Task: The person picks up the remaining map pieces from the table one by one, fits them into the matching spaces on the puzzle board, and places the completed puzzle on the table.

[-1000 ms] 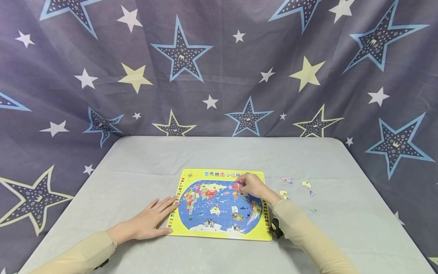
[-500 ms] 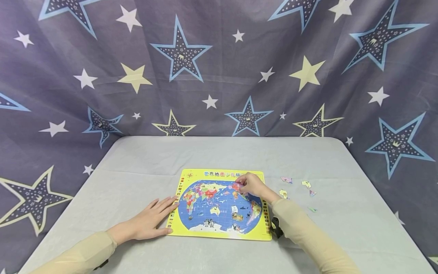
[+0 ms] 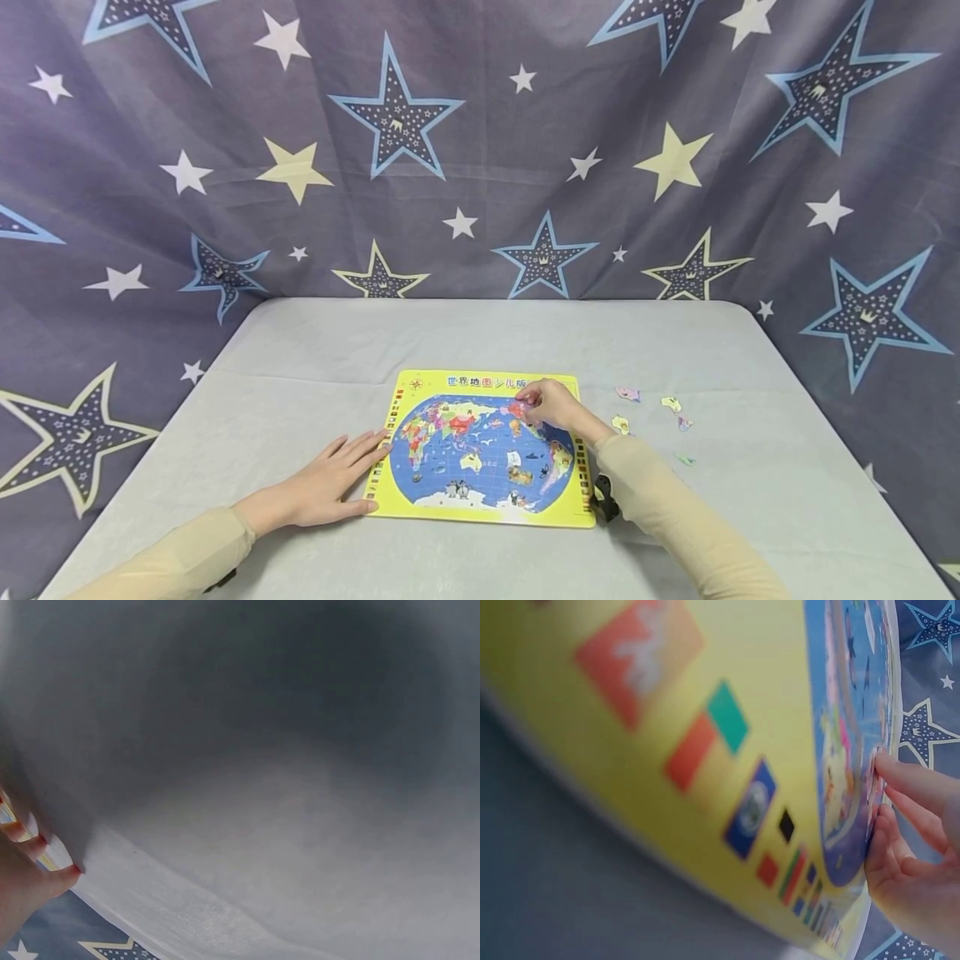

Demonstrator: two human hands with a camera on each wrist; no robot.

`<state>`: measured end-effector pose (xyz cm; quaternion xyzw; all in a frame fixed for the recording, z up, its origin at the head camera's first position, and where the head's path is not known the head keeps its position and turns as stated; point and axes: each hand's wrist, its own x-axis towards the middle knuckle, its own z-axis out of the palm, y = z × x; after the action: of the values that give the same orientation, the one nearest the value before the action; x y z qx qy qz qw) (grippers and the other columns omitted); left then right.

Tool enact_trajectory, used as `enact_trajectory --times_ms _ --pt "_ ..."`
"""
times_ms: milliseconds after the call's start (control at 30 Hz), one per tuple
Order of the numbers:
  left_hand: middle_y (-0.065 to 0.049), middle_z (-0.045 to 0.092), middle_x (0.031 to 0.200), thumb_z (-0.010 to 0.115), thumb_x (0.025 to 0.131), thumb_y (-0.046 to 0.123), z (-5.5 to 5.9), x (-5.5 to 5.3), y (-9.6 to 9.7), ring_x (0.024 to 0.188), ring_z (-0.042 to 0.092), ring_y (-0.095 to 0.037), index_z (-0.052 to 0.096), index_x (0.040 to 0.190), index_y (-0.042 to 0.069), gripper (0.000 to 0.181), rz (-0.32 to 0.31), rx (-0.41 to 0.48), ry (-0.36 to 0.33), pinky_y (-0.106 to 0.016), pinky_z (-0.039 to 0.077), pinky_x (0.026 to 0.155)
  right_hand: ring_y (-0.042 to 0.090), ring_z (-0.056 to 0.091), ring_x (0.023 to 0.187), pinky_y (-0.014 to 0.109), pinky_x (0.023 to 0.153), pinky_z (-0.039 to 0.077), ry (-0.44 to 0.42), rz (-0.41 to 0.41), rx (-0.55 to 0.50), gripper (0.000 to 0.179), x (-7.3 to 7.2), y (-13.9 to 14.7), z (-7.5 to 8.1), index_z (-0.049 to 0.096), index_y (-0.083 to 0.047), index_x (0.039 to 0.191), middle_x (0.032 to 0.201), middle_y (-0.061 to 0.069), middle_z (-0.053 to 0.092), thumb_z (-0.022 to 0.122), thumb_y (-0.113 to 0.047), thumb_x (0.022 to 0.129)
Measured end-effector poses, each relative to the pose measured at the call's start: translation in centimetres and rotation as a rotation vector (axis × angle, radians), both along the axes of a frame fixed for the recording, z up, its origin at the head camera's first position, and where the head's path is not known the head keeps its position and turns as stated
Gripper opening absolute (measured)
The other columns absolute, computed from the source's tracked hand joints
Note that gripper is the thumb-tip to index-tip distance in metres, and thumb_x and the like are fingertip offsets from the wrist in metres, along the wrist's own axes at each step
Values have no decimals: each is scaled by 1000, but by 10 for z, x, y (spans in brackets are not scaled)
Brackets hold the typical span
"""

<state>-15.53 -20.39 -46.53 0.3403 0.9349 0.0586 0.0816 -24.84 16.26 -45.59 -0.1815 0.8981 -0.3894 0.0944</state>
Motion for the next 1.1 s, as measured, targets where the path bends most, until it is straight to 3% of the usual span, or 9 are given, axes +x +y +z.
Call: enact_trajectory --times_ms 467,700,1100 --pt "-5 16 147 36 83 64 -2 0 -1 133 17 -26 25 140 13 78 -7 34 18 -53 15 102 11 38 55 20 49 33 -16 23 -34 26 0 1 0 62 5 100 68 3 49 62 6 73" --pt "-3 14 148 33 82 66 -1 0 -1 134 13 -24 22 141 15 79 8 17 -5 -52 12 103 10 37 54 21 48 34 -23 45 -34 29 0 3 2 61 6 101 68 4 48 61 7 72" --pt "-4 17 147 36 82 65 -5 0 -1 133 17 -25 26 140 14 78 6 47 17 -53 15 102 13 42 60 21 51 36 -24 17 -60 29 3 3 4 61 6 101 74 7 54 62 6 72"
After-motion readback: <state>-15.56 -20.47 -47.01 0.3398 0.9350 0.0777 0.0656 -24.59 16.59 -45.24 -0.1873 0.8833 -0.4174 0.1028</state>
